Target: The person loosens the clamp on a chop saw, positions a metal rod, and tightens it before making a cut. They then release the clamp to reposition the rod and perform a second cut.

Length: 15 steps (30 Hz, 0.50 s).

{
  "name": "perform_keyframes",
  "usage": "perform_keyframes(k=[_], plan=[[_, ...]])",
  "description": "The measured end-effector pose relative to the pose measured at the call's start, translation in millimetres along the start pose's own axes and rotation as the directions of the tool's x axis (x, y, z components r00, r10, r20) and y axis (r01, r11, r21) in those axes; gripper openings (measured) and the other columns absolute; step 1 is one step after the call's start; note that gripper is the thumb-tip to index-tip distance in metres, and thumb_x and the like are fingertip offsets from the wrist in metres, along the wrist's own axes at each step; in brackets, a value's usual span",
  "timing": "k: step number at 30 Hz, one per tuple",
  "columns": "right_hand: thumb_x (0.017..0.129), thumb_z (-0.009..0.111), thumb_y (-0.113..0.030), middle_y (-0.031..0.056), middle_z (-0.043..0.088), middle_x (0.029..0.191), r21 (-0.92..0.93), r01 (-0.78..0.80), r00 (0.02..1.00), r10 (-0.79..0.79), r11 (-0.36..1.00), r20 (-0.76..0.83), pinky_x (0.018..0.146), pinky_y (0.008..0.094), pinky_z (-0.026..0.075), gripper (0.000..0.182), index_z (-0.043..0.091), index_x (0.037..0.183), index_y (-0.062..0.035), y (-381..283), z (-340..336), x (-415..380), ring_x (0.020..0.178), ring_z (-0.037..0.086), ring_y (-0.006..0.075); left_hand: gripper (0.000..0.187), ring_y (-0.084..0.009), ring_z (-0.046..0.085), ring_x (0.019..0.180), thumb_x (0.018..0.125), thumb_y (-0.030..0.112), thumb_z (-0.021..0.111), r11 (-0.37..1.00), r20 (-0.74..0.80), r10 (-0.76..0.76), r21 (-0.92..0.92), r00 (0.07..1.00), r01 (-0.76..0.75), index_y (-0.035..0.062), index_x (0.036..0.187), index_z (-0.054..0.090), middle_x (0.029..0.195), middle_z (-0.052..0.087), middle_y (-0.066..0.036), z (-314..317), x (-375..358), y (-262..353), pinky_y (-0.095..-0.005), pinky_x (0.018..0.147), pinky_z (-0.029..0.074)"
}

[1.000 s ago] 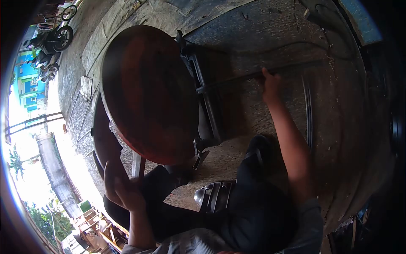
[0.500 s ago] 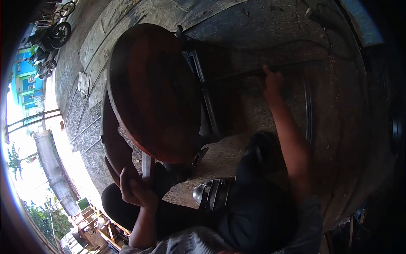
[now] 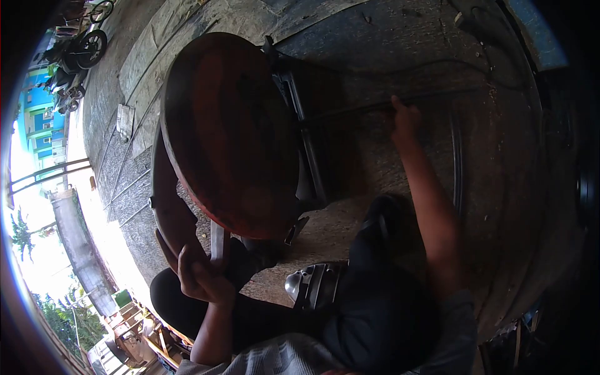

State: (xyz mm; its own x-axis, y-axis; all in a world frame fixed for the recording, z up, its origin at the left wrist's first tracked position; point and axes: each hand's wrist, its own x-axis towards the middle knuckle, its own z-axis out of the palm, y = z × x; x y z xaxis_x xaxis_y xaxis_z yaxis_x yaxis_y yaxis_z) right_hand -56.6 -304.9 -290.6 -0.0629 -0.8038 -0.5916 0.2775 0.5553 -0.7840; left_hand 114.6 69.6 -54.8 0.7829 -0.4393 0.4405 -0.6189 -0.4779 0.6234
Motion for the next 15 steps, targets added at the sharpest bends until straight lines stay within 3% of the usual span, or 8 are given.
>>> perform_keyframes(k=[5, 9, 11, 15], plan=[[0.082, 0.066, -0.008, 0.0147, 0.059, 0.095, -0.049, 0.005, 0.999, -0.007, 0.999, -0.041, 0.065, 0.0371, 0.058, 0.022, 0.054, 0.096, 0.0047, -12.2, 5.3, -13.5, 0.082, 0.061, 0.0249, 0.035, -0.0229, 0.059, 0.091, 0.092, 0.019, 0.042, 0.996, -0.026, -0.093, -0.009, 0.995, 0.093, -0.0070, 0.110, 0.057, 0.101, 0.061, -0.016, -2.4, -5.0, -9.3, -0.0336, 0.080, 0.046], [0.082, 0.065, -0.008, 0.0149, 0.059, 0.096, -0.058, 0.003, 0.999, -0.005, 0.998, -0.042, 0.065, 0.0370, 0.058, 0.022, 0.054, 0.096, 0.0049, -13.5, 5.6, -14.4, 0.082, 0.061, 0.0249, 0.035, -0.0229, 0.059, 0.090, 0.091, 0.019, 0.043, 0.996, -0.037, -0.093, -0.007, 0.995, 0.093, -0.0070, 0.109, 0.057, 0.099, 0.061, -0.016, -0.6, -5.2, -10.2, -0.0337, 0.080, 0.046], [0.082, 0.065, -0.007, 0.0148, 0.059, 0.095, -0.023, -0.001, 1.000, 0.001, 1.000, -0.024, 0.066, 0.0369, 0.058, 0.021, 0.054, 0.095, 0.0049, -9.6, 3.8, -10.7, 0.082, 0.061, 0.0249, 0.035, -0.0226, 0.060, 0.089, 0.091, 0.020, 0.043, 1.000, -0.071, 0.005, -0.012, 0.997, -0.006, -0.0067, 0.107, 0.058, 0.097, 0.062, -0.015, 5.1, -2.0, -5.3, -0.0336, 0.079, 0.046], [0.082, 0.065, -0.007, 0.0148, 0.059, 0.095, -0.006, 0.001, 1.000, -0.001, 1.000, -0.021, 0.066, 0.0369, 0.057, 0.021, 0.054, 0.095, 0.0048, -6.6, 3.3, -8.5, 0.082, 0.061, 0.0248, 0.034, -0.0223, 0.060, 0.087, 0.090, 0.020, 0.044, 0.999, -0.077, -0.014, 0.029, 0.997, 0.016, -0.0064, 0.106, 0.059, 0.095, 0.063, -0.015, 2.8, -3.4, -5.8, -0.0332, 0.078, 0.046]])
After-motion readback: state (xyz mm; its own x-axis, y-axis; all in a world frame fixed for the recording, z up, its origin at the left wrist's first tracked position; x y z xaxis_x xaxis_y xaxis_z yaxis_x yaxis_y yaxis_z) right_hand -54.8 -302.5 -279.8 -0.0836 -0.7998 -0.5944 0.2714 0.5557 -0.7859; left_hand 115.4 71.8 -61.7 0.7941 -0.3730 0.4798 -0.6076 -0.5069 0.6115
